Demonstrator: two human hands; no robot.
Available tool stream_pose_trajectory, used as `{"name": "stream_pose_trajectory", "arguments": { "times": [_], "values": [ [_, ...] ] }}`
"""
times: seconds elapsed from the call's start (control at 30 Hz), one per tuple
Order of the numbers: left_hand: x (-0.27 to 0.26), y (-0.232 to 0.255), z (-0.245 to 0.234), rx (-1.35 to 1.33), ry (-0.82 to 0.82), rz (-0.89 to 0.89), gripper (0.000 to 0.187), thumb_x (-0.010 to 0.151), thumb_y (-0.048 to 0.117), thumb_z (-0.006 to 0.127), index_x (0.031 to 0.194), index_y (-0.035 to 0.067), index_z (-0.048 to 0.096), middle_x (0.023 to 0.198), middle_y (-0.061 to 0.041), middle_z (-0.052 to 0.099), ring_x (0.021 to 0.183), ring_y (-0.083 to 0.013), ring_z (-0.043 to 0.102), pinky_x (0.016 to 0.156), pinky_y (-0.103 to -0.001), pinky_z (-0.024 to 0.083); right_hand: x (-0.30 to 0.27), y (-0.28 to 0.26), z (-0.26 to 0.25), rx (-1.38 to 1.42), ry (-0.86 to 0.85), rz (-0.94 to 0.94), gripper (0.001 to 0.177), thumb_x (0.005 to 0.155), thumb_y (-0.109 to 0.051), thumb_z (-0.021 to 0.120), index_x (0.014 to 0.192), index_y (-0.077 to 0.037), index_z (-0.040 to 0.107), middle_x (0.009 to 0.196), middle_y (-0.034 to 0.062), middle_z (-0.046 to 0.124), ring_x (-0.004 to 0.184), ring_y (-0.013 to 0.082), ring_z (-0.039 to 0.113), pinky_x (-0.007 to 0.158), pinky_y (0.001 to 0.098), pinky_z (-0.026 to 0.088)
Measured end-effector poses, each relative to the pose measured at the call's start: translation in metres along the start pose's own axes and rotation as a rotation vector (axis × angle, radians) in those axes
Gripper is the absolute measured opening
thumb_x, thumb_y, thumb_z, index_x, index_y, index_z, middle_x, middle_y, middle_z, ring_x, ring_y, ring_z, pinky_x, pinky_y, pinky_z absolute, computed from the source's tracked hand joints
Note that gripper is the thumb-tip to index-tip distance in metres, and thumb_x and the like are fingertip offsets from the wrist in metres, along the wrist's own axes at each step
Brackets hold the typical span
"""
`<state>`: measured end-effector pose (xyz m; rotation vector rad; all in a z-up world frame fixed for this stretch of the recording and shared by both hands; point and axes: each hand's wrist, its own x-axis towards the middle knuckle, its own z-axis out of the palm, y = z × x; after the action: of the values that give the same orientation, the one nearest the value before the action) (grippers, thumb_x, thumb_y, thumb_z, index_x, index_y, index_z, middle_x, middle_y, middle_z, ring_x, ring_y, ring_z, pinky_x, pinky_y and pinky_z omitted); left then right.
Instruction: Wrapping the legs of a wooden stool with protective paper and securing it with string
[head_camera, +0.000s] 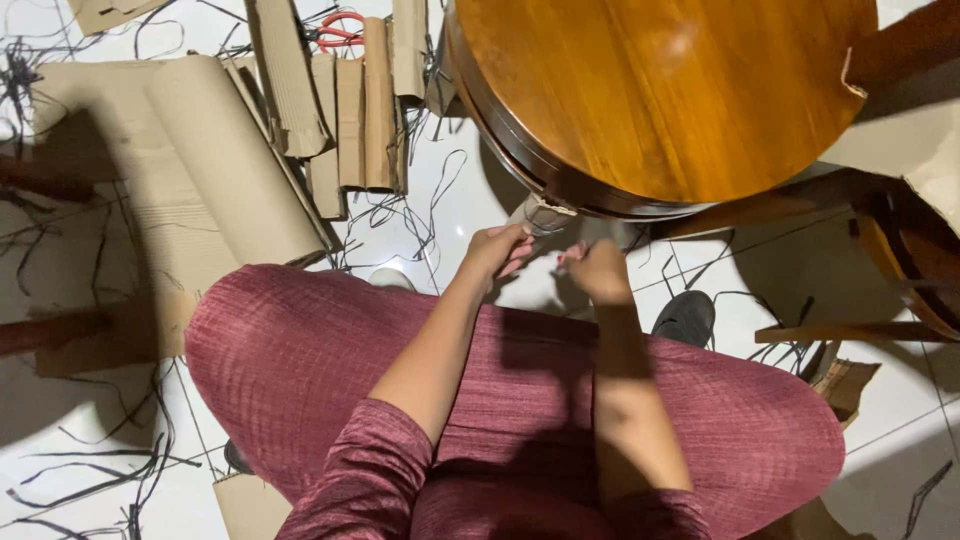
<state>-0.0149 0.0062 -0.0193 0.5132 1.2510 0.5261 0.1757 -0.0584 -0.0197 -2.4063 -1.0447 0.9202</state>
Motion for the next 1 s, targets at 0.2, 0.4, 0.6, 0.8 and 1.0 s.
{"name": "stream_pose_trajectory", "arguments": {
  "times": [0.2, 0.4, 0.6, 0.8, 1.0],
  "values": [
    [0.031, -0.045, -0.027, 0.683, 0.271, 0.039, 0.042, 0.085, 0.03, 0.057, 0.119, 0.008, 0.067, 0.105, -0.015, 0.072, 0.11, -0.0357, 0.071, 0.089, -0.048, 0.059, -0.072, -0.053, 0.033, -0.339, -0.403, -0.032, 0.039, 0.093, -0.02, 0.049, 0.106, 0.008, 0.073, 0.106, 0.0302, 0.074, 0.115, 0.0447, 0.068, 0.099, 0.0535, 0.052],
    [0.022, -0.047, -0.041, 0.84, 0.285, -0.053, 0.047, 0.088, 0.019, 0.06, 0.133, 0.004, 0.059, 0.143, -0.021, 0.042, 0.13, -0.0439, 0.05, 0.107, -0.054, 0.043, -0.055, -0.003, 0.108, -0.606, -0.541, -0.276, 0.035, 0.09, -0.032, 0.065, 0.115, -0.008, 0.069, 0.108, 0.0131, 0.074, 0.113, 0.0328, 0.071, 0.097, 0.0456, 0.056],
    [0.043, -0.029, -0.055, 0.752, 0.39, -0.019, 0.05, 0.09, 0.019, 0.065, 0.136, 0.003, 0.057, 0.163, -0.022, 0.021, 0.149, -0.045, 0.029, 0.121, -0.055, 0.029, -0.059, -0.038, 0.094, -0.678, -0.673, -0.39, 0.036, 0.097, -0.028, 0.056, 0.125, -0.008, 0.067, 0.123, 0.0163, 0.074, 0.123, 0.034, 0.067, 0.106, 0.0481, 0.053],
    [0.084, -0.042, -0.081, 0.415, 0.516, -0.271, 0.047, 0.086, 0.024, 0.059, 0.132, 0.012, 0.062, 0.155, -0.015, 0.033, 0.137, -0.0376, 0.045, 0.114, -0.047, 0.038, -0.052, -0.05, 0.098, -0.633, -0.803, -0.342, 0.051, 0.095, -0.043, 0.059, 0.131, -0.008, 0.069, 0.122, 0.022, 0.074, 0.121, 0.0391, 0.067, 0.103, 0.0517, 0.053],
    [0.083, -0.039, -0.077, 0.581, 0.953, -0.253, 0.042, 0.085, 0.01, 0.075, 0.126, 0.015, 0.07, 0.164, -0.006, 0.033, 0.148, -0.0293, 0.037, 0.119, -0.038, 0.033, -0.052, -0.047, 0.105, -0.659, -0.809, -0.383, 0.048, 0.095, -0.039, 0.062, 0.132, -0.008, 0.069, 0.12, 0.0226, 0.075, 0.122, 0.0411, 0.066, 0.104, 0.0515, 0.053]
  ]
}}
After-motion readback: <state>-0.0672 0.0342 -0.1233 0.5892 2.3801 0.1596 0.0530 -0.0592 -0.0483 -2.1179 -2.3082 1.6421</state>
